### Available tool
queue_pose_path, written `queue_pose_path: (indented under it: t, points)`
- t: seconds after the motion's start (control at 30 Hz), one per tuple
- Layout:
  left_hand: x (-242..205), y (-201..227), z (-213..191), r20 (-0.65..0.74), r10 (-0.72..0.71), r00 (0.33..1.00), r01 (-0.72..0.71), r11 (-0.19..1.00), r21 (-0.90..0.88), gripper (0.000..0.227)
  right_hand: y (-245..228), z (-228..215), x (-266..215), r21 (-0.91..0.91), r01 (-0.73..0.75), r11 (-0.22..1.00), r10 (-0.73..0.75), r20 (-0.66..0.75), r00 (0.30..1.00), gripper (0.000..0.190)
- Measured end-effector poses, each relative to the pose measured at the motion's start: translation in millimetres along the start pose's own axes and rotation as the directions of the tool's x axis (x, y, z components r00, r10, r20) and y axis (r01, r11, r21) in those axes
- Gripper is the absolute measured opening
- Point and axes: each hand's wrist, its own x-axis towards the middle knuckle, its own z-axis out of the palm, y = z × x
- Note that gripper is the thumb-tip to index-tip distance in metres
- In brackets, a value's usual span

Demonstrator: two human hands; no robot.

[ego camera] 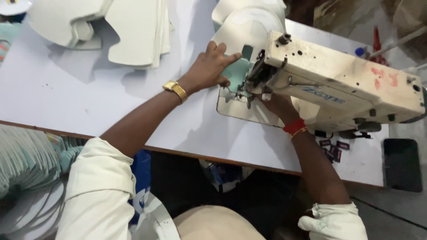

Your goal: The person operates a sewing machine to stitch light blue and white fabric pieces. They repeatedly pick up a pair of pieces, align them under the presser foot, sew along the edge, and place the finished item aside. The process is repeated continuously throughout the clip.

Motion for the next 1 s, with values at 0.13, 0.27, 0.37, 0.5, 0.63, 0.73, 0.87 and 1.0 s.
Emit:
queue_pose_path:
  t: [0.13, 0.27, 0.37, 0.5, 0.63, 0.73, 0.87, 1.0]
  points:
    - [-2.4, 7.4, 1.5, 0.043, -0.053, 0.998, 0.05, 0.997, 0.051, 0.091, 18.3, 15.6, 0.5, 0.064, -0.055, 0.996, 0.052, 0.04, 0.998, 0.049]
    - [-3.0, 2.4, -4.0, -0.012, -0.02, 1.0, 0.021, 0.998, 0.052, 0.088, 15.1, 15.8, 2.4, 0.188, -0.039, 0.981, 0.047, -0.035, 0.998, 0.046]
    - [-7.0, -9.1, -30.8, 0.002, 0.006, 1.0, -0.007, 1.0, 0.024, 0.087, 48.1, 0.6, -45.4, 0.218, 0.005, 0.976, 0.023, -0.127, 0.992, 0.044]
    - [-8.7, -131.6, -28.7, -0.476, -0.023, 0.879, 0.065, 0.995, 0.072, 0.06, -115.1, -38.8, -79.1, 0.08, -0.085, 0.993, 0.1, -0.198, 0.975, 0.054]
    - [-59.5, -303.4, -63.6, -0.648, -0.208, 0.733, 0.425, 0.884, 0.196, 0.058, -139.4, -42.2, -118.1, -0.024, -0.178, 0.984, 0.164, -0.278, 0.946, 0.062]
    - [-89.8, -318.2, -114.0, -0.515, -0.643, 0.566, 0.741, 0.671, -0.023, 0.086, -107.2, -10.5, -134.1, 0.006, -0.202, 0.979, 0.186, -0.424, 0.886, 0.055]
    - [-94.5, -309.3, -127.1, -0.392, -0.769, 0.506, 0.852, 0.516, 0.087, 0.096, -72.6, 19.2, -137.1, 0.035, -0.134, 0.99, 0.136, -0.431, 0.892, 0.057]
    - [-84.0, -288.5, -135.2, -0.386, -0.802, 0.455, 0.884, 0.458, 0.091, 0.089, -81.2, 22.6, -139.0, -0.034, -0.189, 0.981, 0.147, -0.503, 0.851, 0.056]
